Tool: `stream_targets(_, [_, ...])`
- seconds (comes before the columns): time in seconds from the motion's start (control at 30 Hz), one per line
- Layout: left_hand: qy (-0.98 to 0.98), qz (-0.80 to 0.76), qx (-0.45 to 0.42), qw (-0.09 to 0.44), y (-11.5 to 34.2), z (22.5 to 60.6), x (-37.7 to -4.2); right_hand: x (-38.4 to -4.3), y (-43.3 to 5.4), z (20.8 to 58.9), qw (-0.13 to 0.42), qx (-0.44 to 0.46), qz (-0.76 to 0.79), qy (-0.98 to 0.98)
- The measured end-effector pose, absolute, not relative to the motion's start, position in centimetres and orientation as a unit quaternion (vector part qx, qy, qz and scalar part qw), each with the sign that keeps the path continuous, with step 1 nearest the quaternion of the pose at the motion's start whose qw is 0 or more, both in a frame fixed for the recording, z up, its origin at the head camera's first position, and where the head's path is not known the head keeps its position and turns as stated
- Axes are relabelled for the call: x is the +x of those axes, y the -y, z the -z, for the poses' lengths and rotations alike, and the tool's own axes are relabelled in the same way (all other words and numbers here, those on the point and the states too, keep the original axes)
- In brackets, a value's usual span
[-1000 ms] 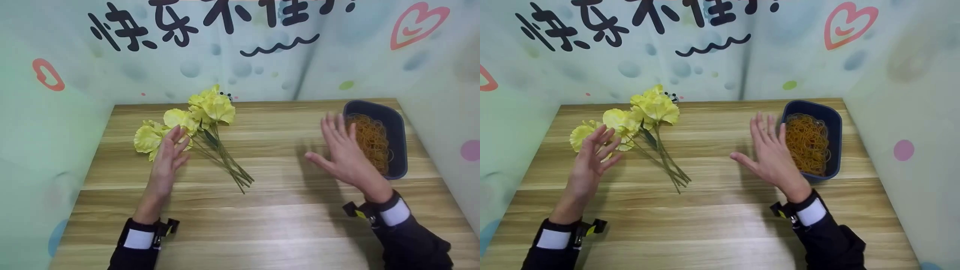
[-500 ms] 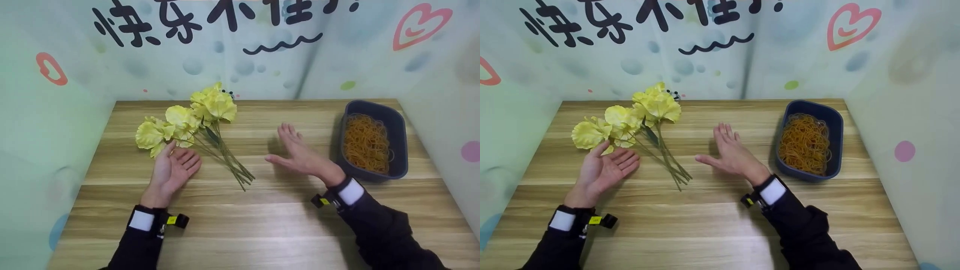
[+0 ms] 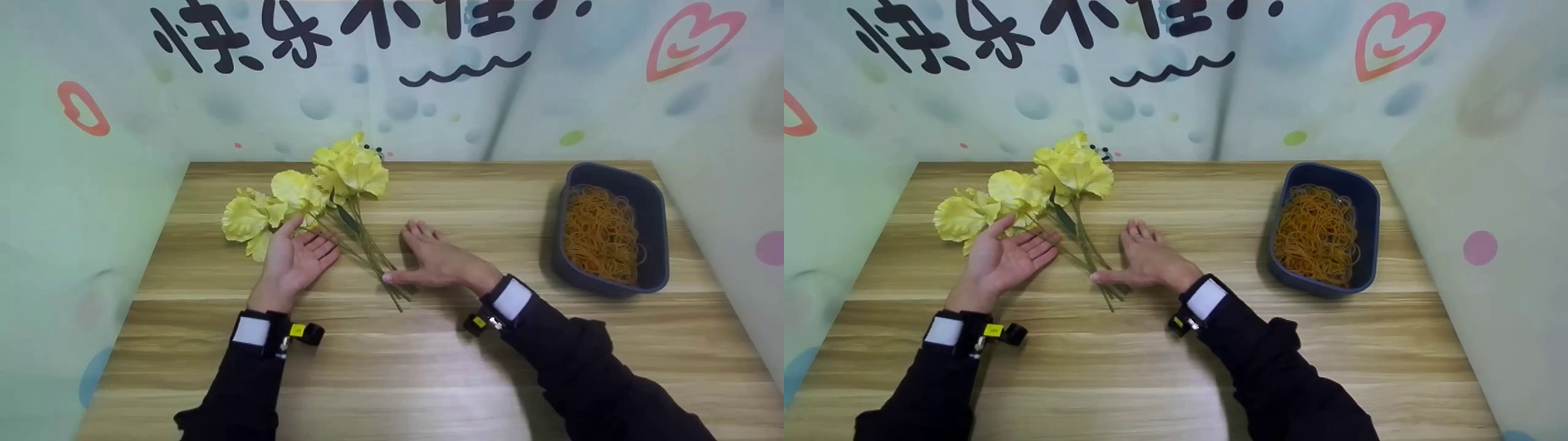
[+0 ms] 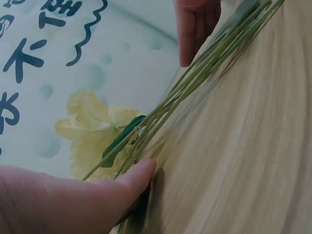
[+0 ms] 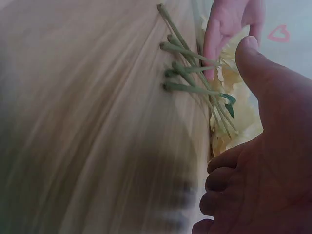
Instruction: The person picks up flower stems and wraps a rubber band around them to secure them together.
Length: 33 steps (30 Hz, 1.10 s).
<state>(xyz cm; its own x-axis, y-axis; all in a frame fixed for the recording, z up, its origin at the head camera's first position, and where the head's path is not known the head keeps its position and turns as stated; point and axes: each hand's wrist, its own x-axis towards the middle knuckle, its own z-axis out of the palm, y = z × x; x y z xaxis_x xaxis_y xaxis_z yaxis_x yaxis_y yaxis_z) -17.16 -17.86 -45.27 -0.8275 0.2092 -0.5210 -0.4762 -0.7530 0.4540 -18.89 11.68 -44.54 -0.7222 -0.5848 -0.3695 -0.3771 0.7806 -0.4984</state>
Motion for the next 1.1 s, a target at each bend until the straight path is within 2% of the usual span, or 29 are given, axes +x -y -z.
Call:
stream_targets(0.23, [-0.263,-0.919,-0.235,0.179,15.4,45.2,-18.7,-19.3,-10.5,44.6,0.275,-0.263,0.204,-0.902])
stream_targets(0.67, [-0.243,-0.923,-0.251,0.163,12.2,45.5,-20.8,-18.9,-9.4,45.5,0.260,-0.273,0.199,-0.905])
stream_targets(0.87, [-0.246,-0.922,-0.248,0.167,11.0,45.2,-21.2,-19.9,-9.7,48.5,0.224,-0.297,0.200,-0.907])
stream_targets(1.1, [-0.266,-0.919,-0.247,0.155,10.4,44.9,-21.0,-20.0,-9.9,49.6,0.191,-0.328,0.188,-0.906])
